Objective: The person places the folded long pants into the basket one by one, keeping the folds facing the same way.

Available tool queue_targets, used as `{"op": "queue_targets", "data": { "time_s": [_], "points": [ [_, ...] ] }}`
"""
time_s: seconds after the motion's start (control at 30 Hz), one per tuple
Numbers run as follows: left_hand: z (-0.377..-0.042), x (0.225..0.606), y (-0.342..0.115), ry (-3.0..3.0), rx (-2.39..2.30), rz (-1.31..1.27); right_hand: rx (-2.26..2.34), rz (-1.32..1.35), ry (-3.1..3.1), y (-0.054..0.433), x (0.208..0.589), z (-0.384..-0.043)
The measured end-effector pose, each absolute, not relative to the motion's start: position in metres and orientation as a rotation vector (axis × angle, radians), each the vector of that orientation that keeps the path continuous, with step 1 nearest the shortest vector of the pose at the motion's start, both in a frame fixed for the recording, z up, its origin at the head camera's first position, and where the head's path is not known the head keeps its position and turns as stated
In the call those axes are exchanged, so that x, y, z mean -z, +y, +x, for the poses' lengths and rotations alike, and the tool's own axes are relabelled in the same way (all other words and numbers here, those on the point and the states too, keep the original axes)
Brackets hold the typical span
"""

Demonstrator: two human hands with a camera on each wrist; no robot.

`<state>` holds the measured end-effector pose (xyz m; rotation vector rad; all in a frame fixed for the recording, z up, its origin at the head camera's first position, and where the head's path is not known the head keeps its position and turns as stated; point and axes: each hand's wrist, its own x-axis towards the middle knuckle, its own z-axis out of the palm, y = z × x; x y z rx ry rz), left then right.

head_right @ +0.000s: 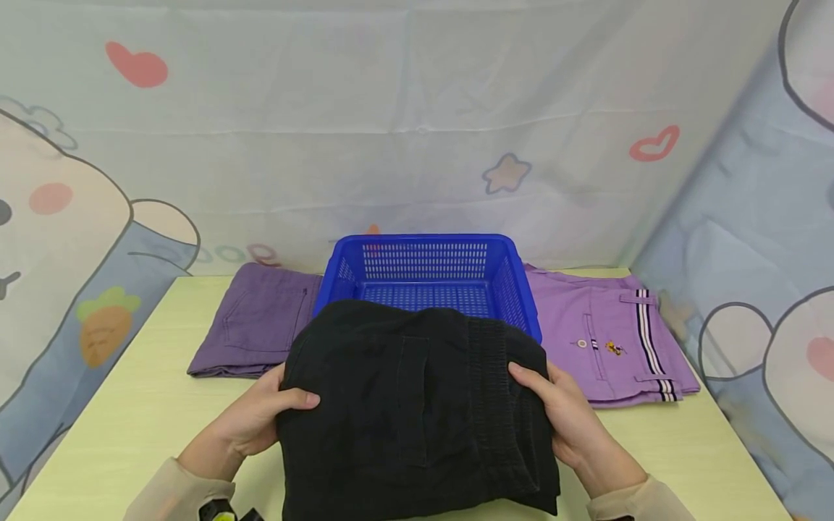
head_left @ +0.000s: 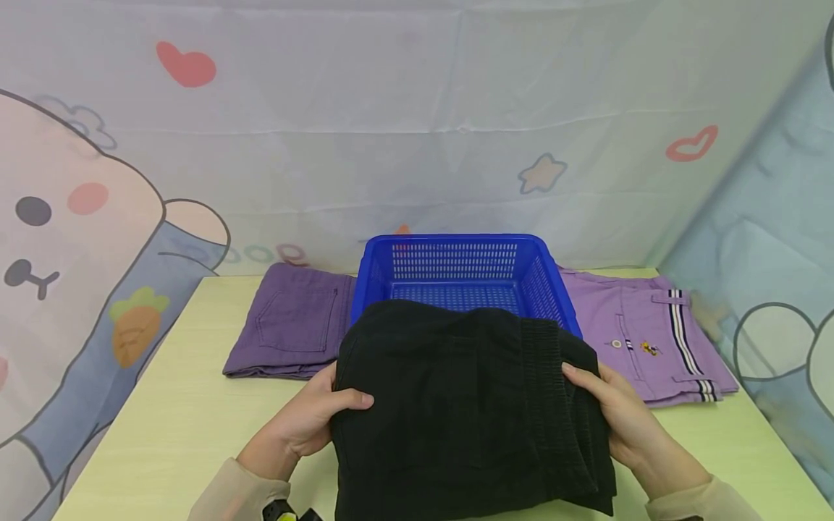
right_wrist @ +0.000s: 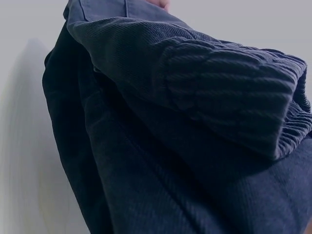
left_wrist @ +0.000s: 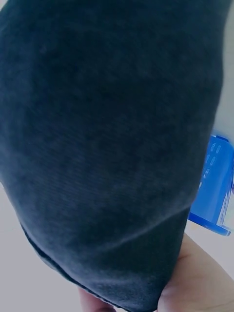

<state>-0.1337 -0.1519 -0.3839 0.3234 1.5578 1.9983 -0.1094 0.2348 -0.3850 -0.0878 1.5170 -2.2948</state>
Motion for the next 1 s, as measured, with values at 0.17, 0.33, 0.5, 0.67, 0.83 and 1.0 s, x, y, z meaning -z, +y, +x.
{"op": "queue_targets", "data": {
  "time_s": [0.17, 0.33, 0.5, 0.67, 0.83, 1.0],
  "points": [
    [-0.1336, 0.3842, -0.1514, 1.563, -2.010, 0.301, 2.284, -0.079, 1.553, 0.2340, 0.3840, -0.1087],
    [-0.1332, 0.3830, -0.1513, 1.553, -2.020, 0.293, 2.277, -0.070, 1.575, 0.2332, 0.3837, -0.1084],
    [-0.1336, 0.3816, -0.1509, 1.545, -2.024, 0.298, 2.267, -0.069, 1.593, 0.2334, 0.3841, -0.1083],
    [-0.1339, 0.3806, -0.1505, 1.544, -2.027, 0.294, 2.261, -0.088, 1.594, 0.2342, 0.3844, -0.1085],
    [-0.1336, 0.3793, -0.1499, 1.557, -2.024, 0.275, 2.246, -0.083, 1.614, 0.2347, 0.3841, -0.1087],
    [-0.1339, 0.3795, -0.1499, 1.570, -2.020, 0.260, 2.236, -0.059, 1.636, 0.2345, 0.3838, -0.1084]
  ]
}}
